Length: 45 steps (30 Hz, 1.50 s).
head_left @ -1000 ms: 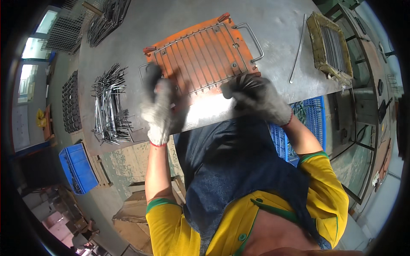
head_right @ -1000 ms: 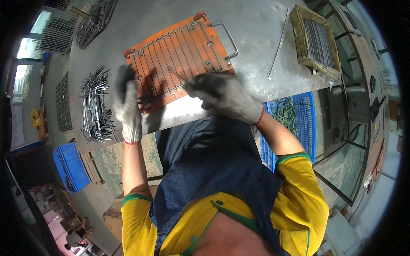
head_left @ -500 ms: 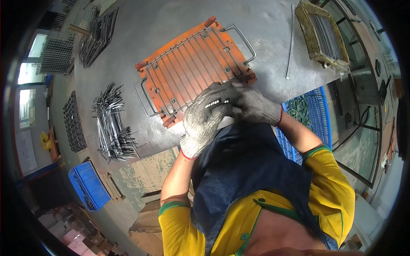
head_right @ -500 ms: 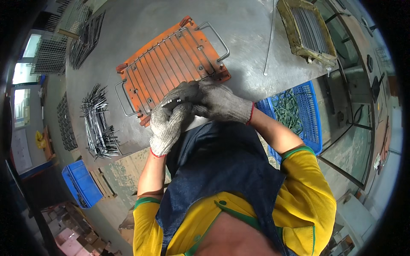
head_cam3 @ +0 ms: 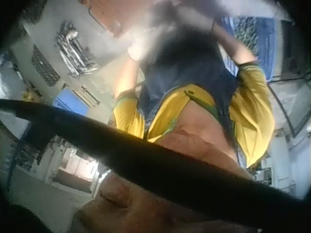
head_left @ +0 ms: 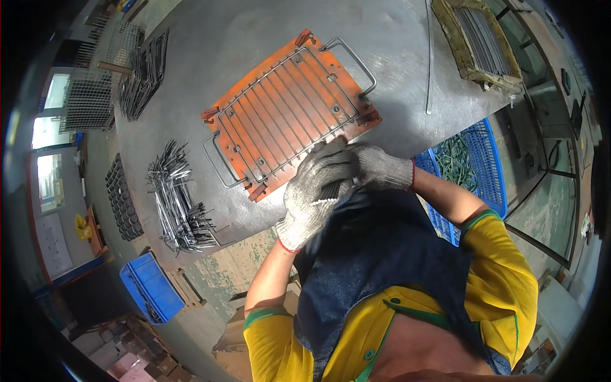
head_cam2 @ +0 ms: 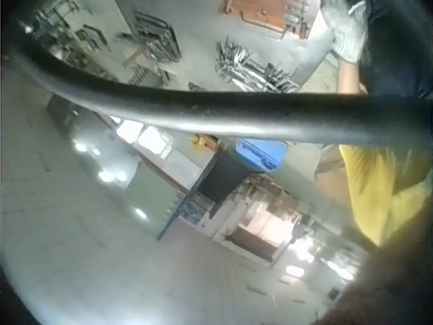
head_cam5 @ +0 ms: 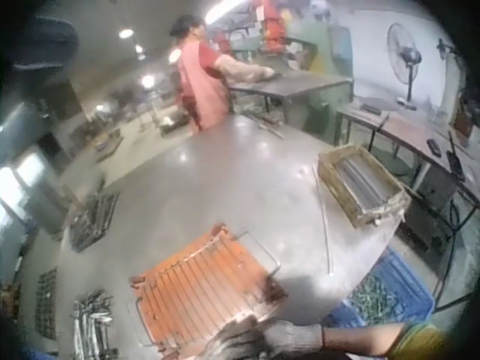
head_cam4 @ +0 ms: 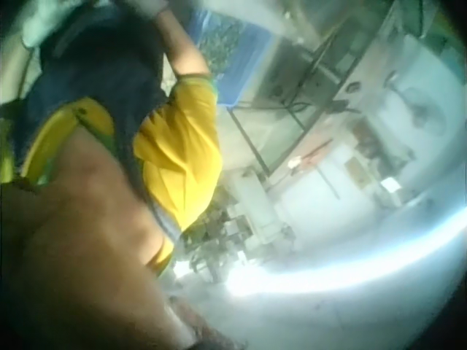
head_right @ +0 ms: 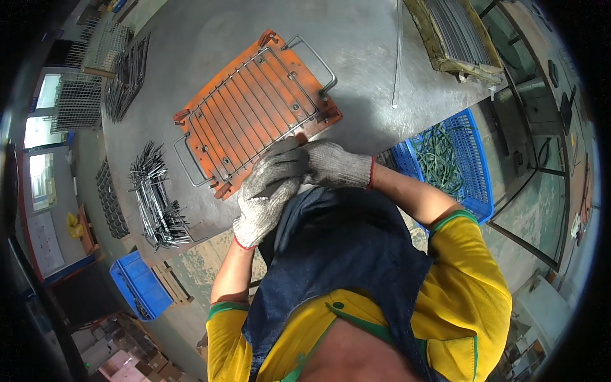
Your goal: The person inserts metal rods into slots on an orange rectangular frame, then places the assembled unit aside. They repeat this process with multiple frames, handling rods and frames by hand.
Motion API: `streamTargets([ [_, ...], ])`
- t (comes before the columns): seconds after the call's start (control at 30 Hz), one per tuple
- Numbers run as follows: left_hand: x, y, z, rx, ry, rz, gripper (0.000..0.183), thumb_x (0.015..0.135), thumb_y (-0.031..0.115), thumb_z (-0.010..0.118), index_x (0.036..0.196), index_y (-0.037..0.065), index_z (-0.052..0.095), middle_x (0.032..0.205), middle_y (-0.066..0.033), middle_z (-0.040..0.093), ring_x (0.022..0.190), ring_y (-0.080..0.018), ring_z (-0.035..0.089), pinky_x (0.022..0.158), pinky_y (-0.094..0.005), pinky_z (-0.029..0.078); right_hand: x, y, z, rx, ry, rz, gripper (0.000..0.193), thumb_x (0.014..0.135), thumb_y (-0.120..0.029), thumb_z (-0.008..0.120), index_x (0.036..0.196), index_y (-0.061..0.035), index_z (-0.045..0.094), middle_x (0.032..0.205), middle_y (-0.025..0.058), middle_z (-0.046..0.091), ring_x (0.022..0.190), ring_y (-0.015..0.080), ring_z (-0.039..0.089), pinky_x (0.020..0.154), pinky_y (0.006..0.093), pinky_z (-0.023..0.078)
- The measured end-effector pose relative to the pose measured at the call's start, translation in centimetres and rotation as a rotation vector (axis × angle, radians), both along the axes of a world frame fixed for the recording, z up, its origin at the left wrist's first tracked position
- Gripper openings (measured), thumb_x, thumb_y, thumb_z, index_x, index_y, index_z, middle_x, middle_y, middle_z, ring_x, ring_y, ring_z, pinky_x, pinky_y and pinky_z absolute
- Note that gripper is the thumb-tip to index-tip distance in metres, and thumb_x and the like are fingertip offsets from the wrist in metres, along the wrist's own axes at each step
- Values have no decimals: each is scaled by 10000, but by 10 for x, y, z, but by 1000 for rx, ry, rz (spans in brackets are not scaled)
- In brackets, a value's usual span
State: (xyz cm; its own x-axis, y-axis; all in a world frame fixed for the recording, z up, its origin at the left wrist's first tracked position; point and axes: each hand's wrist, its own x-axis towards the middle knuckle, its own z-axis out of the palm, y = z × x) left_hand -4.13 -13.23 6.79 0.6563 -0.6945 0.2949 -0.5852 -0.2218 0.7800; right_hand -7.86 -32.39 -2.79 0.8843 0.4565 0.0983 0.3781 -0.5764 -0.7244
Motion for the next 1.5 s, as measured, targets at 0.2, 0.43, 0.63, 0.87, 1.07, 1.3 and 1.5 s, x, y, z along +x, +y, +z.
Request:
streamTargets([
  [0.2, 20, -18, 14, -630, 1055, 253, 242, 956, 152, 650, 1133, -9, 683, 1032, -94, 733, 861, -160, 696, 800, -292, 552, 8, 12, 10, 388, -3, -127, 297, 974, -302, 631, 1081, -28, 671, 904, 156, 719, 864, 292, 724, 685, 434, 567],
  [0.43, 104, -35, -16, -475, 1446, 145, 336, 1048, 241, 538, 1204, -56, 562, 1026, -150, 684, 925, -265, 718, 814, -402, 636, 33, 16, 85, 1056, 1137, -379, 305, 1018, -232, 582, 1240, -24, 598, 962, 58, 665, 747, 156, 680, 580, 250, 541],
  [0.63, 135, -47, -25, -410, 1510, 207, 287, 1049, 204, 510, 1206, -29, 569, 1038, -148, 687, 922, -264, 720, 841, -413, 642, 59, 3, 32, 678, 333, -159, 272, 972, -39, 591, 1234, -34, 661, 1054, 87, 734, 885, 162, 730, 734, 275, 609],
  [0.87, 152, -45, -21, 55, 1093, 337, 364, 1006, 323, 611, 1037, -30, 696, 845, -119, 718, 769, -206, 726, 634, -306, 573, 70, -1, 45, 501, 264, -84, 331, 968, -27, 592, 1299, -33, 610, 1055, 79, 720, 884, 148, 715, 720, 271, 600],
  [1.07, 155, -45, -9, 700, 201, 338, 543, 922, 550, 663, 964, 10, 697, 781, -164, 682, 707, -297, 691, 653, -417, 535, 76, 0, 27, 1347, 1091, -80, 210, 1032, -210, 555, 1113, -27, 618, 824, 0, 581, 637, 74, 547, 514, 213, 429],
  [1.3, 156, -53, -29, 450, -559, 107, 410, 910, 372, 638, 1137, 31, 616, 1150, -153, 608, 1179, -327, 552, 1015, -474, 425, 70, 4, 51, 759, 665, -160, 82, 972, -108, 555, 1004, -38, 581, 777, -5, 509, 627, 92, 528, 509, 243, 436],
  [1.5, 150, -58, -52, 469, -646, 142, 490, 887, 371, 647, 1197, -3, 583, 1240, -169, 538, 1234, -354, 456, 1078, -560, 306, 20, -10, 38, 0, 262, 153, 375, 925, -217, 641, 1276, -93, 595, 1141, 34, 651, 978, 156, 663, 798, 343, 552],
])
